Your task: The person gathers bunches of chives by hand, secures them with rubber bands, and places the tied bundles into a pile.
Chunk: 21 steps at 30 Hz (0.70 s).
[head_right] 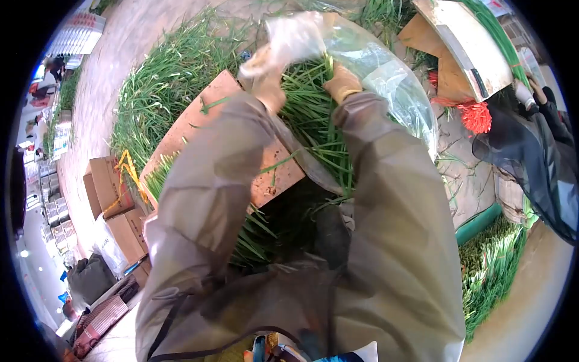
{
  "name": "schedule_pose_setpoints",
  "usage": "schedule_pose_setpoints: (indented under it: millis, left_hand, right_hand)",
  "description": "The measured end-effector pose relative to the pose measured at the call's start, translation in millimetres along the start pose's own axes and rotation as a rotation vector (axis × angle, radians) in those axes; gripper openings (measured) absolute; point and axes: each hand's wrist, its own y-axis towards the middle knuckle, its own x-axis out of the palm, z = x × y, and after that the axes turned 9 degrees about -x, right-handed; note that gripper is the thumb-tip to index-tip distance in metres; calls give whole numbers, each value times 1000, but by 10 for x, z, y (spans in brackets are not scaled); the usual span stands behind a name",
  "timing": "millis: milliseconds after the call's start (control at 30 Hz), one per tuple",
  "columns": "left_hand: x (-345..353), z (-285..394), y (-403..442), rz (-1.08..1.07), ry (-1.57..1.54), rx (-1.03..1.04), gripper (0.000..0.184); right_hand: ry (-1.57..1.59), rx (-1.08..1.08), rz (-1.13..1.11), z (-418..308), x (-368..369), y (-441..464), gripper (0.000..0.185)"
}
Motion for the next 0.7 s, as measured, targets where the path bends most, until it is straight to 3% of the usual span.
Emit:
schedule_pose_setpoints:
  millis: [67, 100, 133, 167, 200, 233, 267, 333, 400, 433, 467, 533, 600, 667, 700]
  left_hand:
    - [-604, 191, 305, -187, -501, 98, 55]
    - [-542, 18, 458, -182, -619, 39, 53]
    - [-484, -150, 607, -171, -742, -16, 50]
    - [-424, -320, 758, -154, -865, -69, 48]
    - [-944, 146, 450, -182, -612, -217, 64]
    - [-1013, 289, 314, -178, -609, -213, 64]
    - [-1056, 399, 216, -166, -910, -285, 66]
    - [-1067, 344, 213, -147, -1205, -352, 67]
    - [-985, 93, 279, -149, -618, -193, 65]
    - [-1009, 92, 207, -138, -677, -137, 67]
    - [-1020, 76, 180, -144, -679, -128, 67]
    - [-1017, 13, 180, -158, -797, -125, 71]
    - [-1099, -18, 169, -199, -814, -97, 80]
    - [-1193, 84, 49, -206, -1031, -122, 81]
    - [-1203, 114, 9, -209, -1031, -115, 81]
  right_hand:
    - [81, -67, -16, 125, -119, 6, 72]
    - [-23, -115, -75, 1, -226, -90, 70]
    - [-126, -206, -225, -16, -192, -75, 53]
    - [-209, -267, -313, -66, -97, -73, 54]
    - [-291, -328, -394, -126, 38, -69, 56]
    - [-279, -355, -343, -197, 181, -48, 53]
    - [-267, -383, -290, -238, 344, -17, 51]
    - [-447, -529, -95, -304, 636, 94, 52]
    - [-582, -314, -87, -462, 930, 44, 59]
    - [-706, -235, -123, -424, 1229, 124, 52]
    - [-796, -291, 26, -315, 1495, 158, 35]
    - [-856, -294, 33, -389, 1575, 39, 25]
    - [-606, -275, -36, -446, 1479, 26, 21]
    - [-709, -277, -72, -348, 1508, 70, 30]
    - [-753, -262, 119, -292, 1529, 41, 35]
